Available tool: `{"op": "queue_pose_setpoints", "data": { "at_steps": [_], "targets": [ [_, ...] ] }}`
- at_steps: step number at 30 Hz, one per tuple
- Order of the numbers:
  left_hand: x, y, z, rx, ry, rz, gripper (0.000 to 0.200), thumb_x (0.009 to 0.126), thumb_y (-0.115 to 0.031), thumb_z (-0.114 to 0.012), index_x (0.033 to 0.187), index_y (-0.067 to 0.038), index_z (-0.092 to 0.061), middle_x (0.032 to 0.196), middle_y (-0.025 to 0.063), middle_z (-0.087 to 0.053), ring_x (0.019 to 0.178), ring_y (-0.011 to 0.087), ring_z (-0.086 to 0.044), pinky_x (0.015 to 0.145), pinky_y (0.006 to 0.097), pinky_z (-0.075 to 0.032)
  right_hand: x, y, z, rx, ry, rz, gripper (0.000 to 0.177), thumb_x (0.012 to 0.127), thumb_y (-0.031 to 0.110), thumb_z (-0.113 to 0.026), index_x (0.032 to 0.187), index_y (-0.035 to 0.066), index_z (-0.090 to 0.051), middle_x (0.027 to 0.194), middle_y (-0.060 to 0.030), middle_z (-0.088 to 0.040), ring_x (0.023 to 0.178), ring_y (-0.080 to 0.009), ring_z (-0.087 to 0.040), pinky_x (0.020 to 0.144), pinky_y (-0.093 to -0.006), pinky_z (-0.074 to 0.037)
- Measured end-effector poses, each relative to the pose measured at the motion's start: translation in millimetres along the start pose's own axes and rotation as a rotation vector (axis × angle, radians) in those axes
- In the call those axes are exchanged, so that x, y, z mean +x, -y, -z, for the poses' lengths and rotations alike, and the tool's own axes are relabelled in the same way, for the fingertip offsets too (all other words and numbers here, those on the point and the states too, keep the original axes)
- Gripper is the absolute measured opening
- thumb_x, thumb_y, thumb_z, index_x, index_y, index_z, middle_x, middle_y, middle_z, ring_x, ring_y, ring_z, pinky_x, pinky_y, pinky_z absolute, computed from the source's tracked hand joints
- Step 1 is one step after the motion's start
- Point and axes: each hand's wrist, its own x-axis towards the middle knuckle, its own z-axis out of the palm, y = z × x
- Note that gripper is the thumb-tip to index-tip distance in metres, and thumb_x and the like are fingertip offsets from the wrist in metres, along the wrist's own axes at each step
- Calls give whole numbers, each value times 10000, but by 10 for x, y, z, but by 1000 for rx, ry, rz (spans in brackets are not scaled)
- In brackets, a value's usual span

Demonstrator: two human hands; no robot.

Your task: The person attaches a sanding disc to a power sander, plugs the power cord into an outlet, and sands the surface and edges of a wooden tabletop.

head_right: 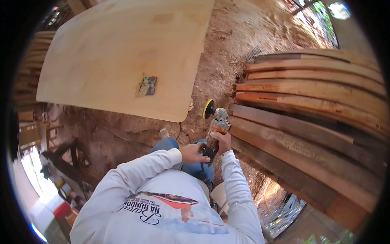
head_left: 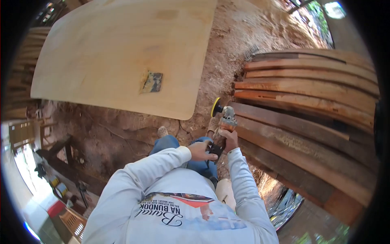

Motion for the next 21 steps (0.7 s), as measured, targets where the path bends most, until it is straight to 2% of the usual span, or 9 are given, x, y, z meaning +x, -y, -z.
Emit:
{"op": "queue_pose_setpoints", "data": {
  "at_steps": [3, 5, 6, 7, 8, 10, 11, 14, 21],
  "targets": [
    [-36, 75, 175, 107, -139, 127, 908, 822, -605, -753, 1419, 37, -517, 1307, 277, -658, 1227, 393, -642, 1055, 439, -492, 299, 303, 191, -424, -28, 200, 418, 755, 133, -811, 1138, 35, -676, 992, -93, -732, 804, -175, -701, 719, -338, -571],
    [-35, 493, 89, -3, -380, 214, 819, 847, -540, -758, 1392, 35, -552, 1267, 235, -691, 1181, 353, -674, 1006, 430, -522, 546, 479, 363, -674, 74, 372, 460, 768, 176, -827, 1171, 34, -655, 993, -86, -740, 869, -194, -717, 757, -364, -574],
    [-143, 504, 148, 105, -466, 369, 715, 861, -483, -754, 1335, 28, -595, 1207, 219, -720, 1144, 336, -695, 978, 428, -537, 699, 562, 442, -784, 132, 468, 483, 774, 197, -834, 1187, 34, -645, 993, -82, -744, 901, -204, -725, 776, -376, -576],
    [-152, 996, -35, -65, -680, 422, 609, 876, -428, -739, 1291, 1, -619, 1173, 223, -728, 1113, 363, -701, 960, 443, -541, 841, 574, 553, -806, 203, 414, 547, 763, 267, -845, 1202, 34, -618, 1020, -154, -748, 956, -289, -743, 807, -406, -580],
    [-315, 924, -47, -60, -810, 577, 536, 889, -394, -723, 1256, -15, -632, 1180, 231, -723, 1116, 396, -689, 965, 451, -537, 893, 573, 617, -874, 257, 386, 553, 755, 279, -847, 1196, 40, -615, 1025, -173, -745, 963, -319, -739, 807, -419, -580],
    [-582, 875, -248, -139, -1099, 769, 565, 905, -465, -686, 1226, -2, -637, 1216, 269, -695, 1176, 423, -653, 992, 475, -512, 1031, 689, 693, -1026, 364, 368, 566, 741, 305, -850, 1186, 51, -609, 1036, -210, -737, 978, -380, -730, 809, -446, -580],
    [-666, 1320, -504, -225, -1168, 783, 565, 905, -468, -687, 1227, -6, -640, 1242, 260, -687, 1204, 417, -637, 1013, 458, -505, 1069, 738, 688, -1061, 430, 394, 573, 736, 306, -846, 1192, 58, -605, 1041, -210, -736, 978, -394, -722, 818, -460, -576],
    [-882, 1386, -1067, -256, -1091, 993, 568, 890, -463, -708, 1229, -11, -647, 1234, 237, -694, 1199, 393, -643, 1025, 439, -501, 1033, 736, 575, -1154, 603, 467, 595, 721, 310, -835, 1211, 78, -590, 1055, -209, -731, 978, -439, -698, 847, -505, -563],
    [-771, 1007, -1710, -345, -960, 1038, 587, 867, -488, -726, 1235, -35, -671, 1240, 214, -700, 1203, 372, -646, 1035, 429, -497, 1049, 649, 346, -1214, 738, 490, 601, 730, 303, -807, 1243, 98, -571, 1044, -185, -725, 954, -432, -699, 843, -505, -565]
  ]
}}
